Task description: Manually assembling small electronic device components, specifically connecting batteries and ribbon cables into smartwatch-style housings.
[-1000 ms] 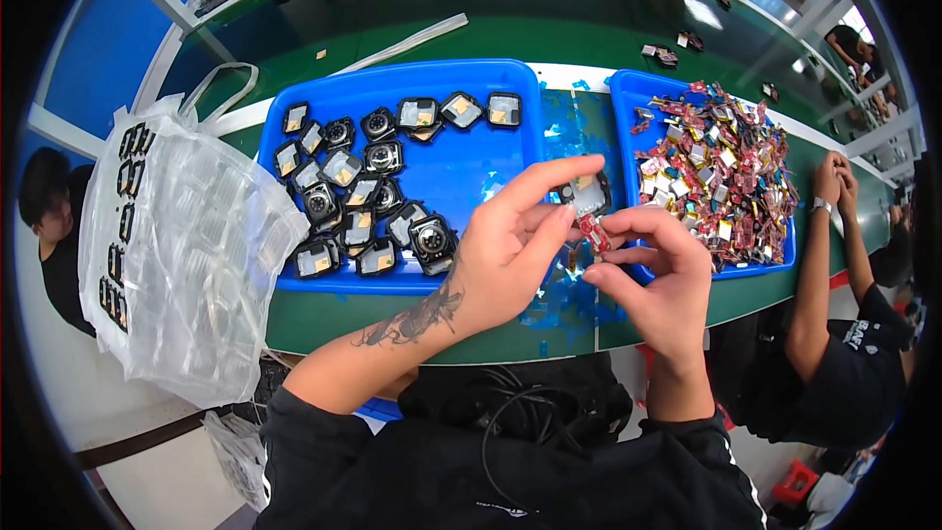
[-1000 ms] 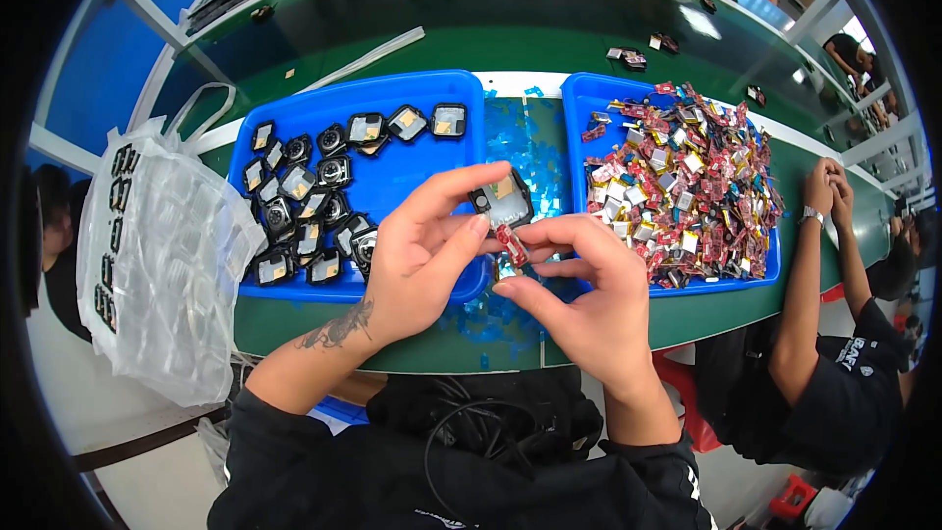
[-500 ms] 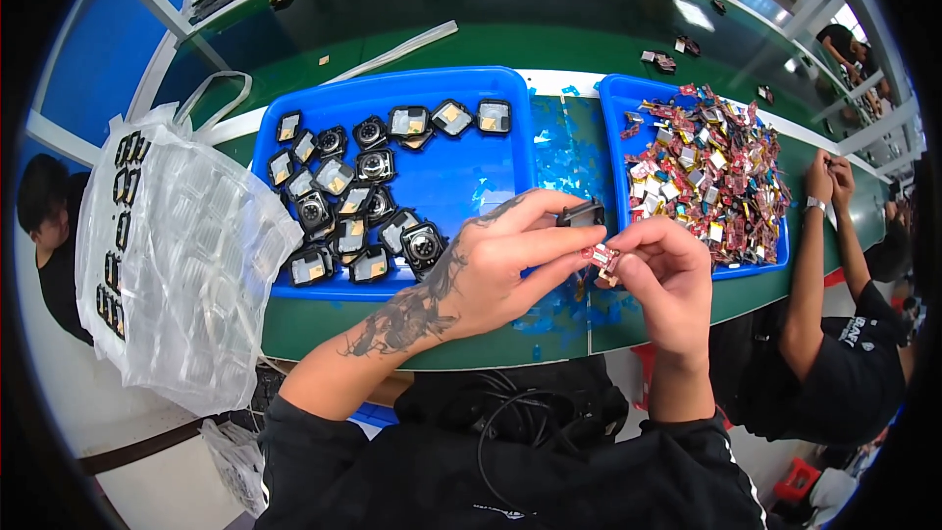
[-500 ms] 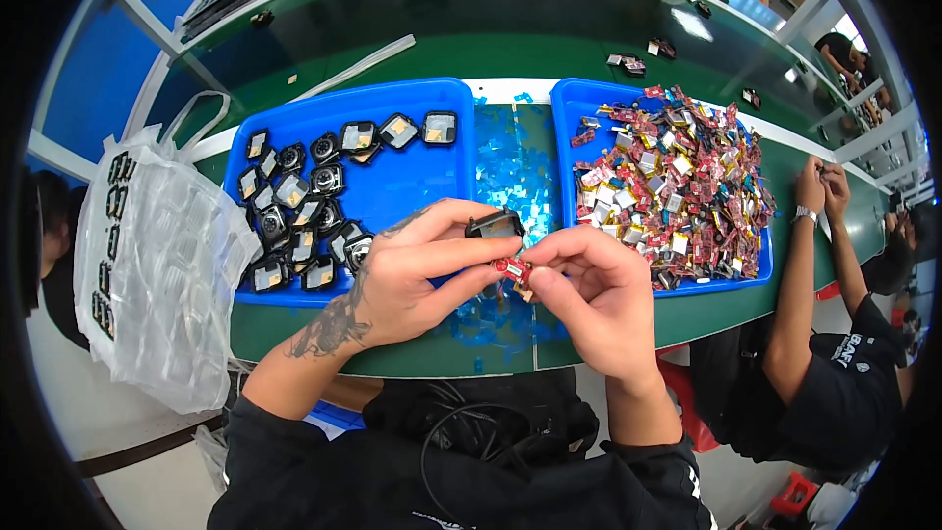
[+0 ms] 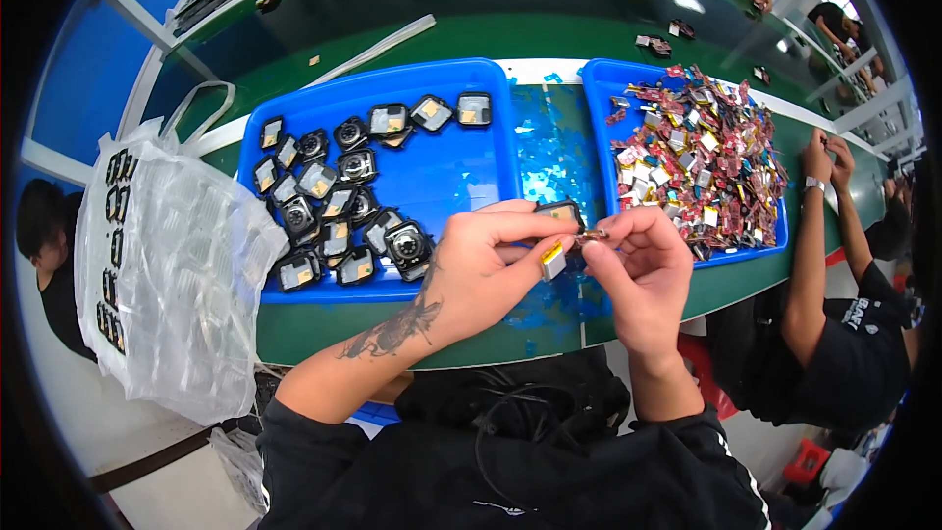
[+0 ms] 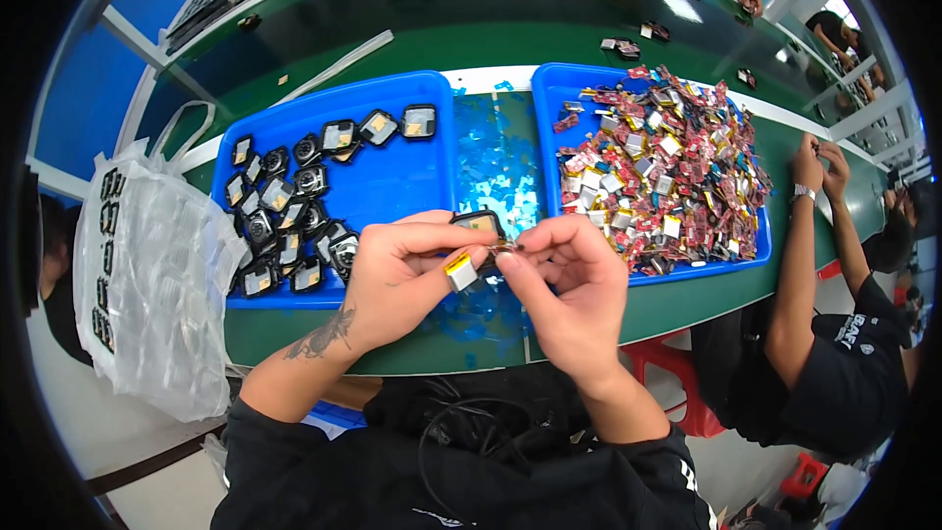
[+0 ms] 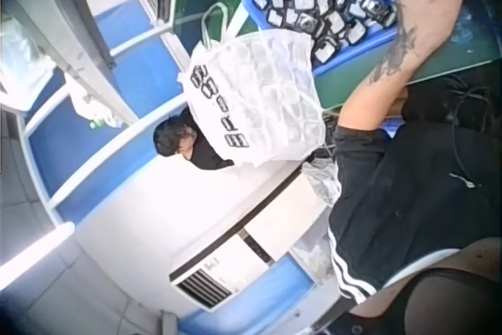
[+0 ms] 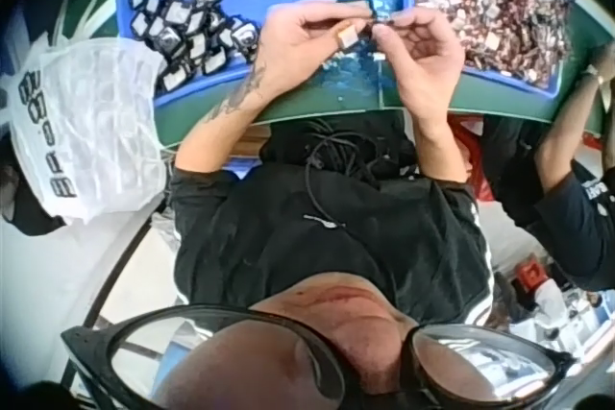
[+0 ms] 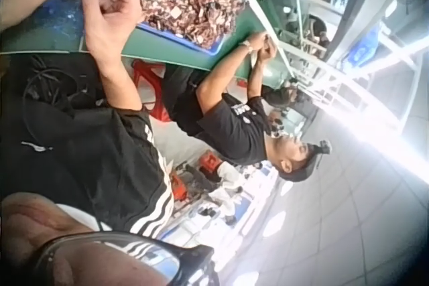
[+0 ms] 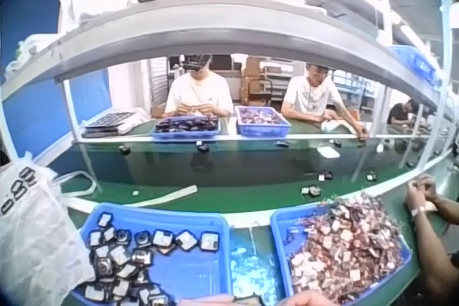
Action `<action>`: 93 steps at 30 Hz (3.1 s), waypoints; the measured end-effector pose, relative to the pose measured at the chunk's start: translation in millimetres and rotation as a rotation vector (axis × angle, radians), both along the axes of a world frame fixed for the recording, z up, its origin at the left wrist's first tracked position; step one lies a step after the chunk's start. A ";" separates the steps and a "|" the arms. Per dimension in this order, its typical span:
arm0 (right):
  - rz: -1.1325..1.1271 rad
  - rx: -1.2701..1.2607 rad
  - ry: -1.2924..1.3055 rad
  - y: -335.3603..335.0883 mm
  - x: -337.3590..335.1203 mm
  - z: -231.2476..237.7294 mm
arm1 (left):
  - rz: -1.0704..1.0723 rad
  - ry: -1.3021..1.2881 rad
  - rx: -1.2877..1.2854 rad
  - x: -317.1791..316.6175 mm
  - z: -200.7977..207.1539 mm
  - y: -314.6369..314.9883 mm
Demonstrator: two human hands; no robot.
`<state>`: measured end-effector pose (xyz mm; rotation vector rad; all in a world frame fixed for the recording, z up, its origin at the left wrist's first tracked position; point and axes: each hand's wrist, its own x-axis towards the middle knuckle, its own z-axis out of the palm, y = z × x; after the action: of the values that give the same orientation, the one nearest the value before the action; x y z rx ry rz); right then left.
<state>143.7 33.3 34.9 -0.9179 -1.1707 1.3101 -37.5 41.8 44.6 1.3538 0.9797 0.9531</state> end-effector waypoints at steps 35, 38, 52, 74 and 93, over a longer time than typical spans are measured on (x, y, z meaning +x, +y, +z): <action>-0.009 0.027 -0.237 14.4 -21.6 19.5 | 0.147 -0.397 0.048 6.2 -2.3 -6.3; 0.005 0.022 -0.254 17.1 -25.0 23.9 | 0.142 -0.449 0.049 4.6 -4.3 -5.1; 0.261 -0.015 -0.638 181.5 -28.5 58.1 | 0.678 1.081 0.708 -78.9 2.7 59.1; 0.501 0.646 -1.481 185.9 56.5 43.4 | 0.474 0.149 0.034 -62.6 12.9 44.2; 0.476 -0.126 -0.366 63.8 1.2 39.0 | 0.069 -0.015 0.100 -24.7 6.0 20.5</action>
<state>144.9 97.1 73.9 -1.0387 -1.6793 1.6523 -62.2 62.3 50.5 1.4015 0.9841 1.0753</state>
